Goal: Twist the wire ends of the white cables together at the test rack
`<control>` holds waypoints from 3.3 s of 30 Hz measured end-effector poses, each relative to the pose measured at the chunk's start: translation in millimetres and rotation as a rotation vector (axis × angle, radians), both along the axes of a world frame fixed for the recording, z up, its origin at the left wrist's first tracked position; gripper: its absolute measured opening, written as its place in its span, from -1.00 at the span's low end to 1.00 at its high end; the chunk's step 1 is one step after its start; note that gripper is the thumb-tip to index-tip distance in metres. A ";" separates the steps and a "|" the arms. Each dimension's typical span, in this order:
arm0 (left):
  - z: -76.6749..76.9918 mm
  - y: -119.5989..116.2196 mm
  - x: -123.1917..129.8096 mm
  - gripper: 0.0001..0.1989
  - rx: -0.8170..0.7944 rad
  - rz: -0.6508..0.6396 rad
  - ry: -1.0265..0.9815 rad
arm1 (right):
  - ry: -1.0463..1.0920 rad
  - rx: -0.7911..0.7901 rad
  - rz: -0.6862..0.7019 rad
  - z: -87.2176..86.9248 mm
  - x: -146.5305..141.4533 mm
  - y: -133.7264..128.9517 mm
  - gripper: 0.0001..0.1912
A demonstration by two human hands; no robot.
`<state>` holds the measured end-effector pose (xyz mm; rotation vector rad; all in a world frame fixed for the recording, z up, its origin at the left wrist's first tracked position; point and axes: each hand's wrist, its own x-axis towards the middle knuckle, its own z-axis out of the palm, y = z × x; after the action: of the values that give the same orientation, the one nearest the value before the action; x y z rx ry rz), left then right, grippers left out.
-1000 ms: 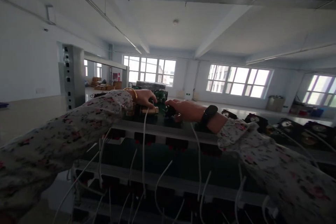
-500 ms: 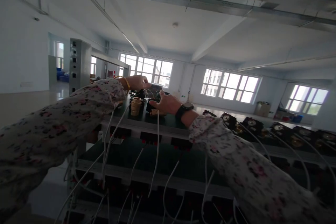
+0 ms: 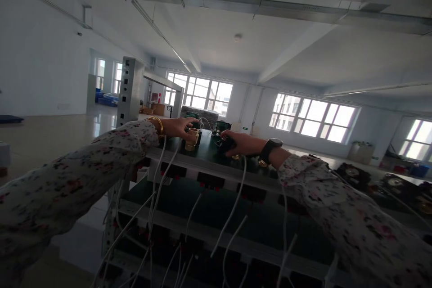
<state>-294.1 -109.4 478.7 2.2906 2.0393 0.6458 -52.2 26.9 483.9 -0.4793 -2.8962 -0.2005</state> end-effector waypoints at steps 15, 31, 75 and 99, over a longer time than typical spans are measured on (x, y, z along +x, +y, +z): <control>-13.8 -17.6 40.9 -0.24 0.335 0.370 0.619 | 0.252 0.075 0.098 -6.7 -66.5 -55.2 -0.68; 39.0 -16.0 92.9 -0.79 0.142 0.363 0.449 | 0.344 0.032 0.073 3.4 -39.9 -84.6 -0.65; -12.0 9.6 32.0 -0.38 0.163 -0.112 0.358 | 0.081 -0.055 -0.232 -1.6 41.6 11.7 -0.52; -1.0 74.4 125.0 -0.38 0.144 -0.267 0.457 | 0.235 -0.139 -0.222 -20.3 91.5 44.9 -0.67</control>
<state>-169.1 -35.1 477.6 2.9505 1.8225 0.2791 39.3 71.7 463.5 -0.7933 -2.6352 0.0255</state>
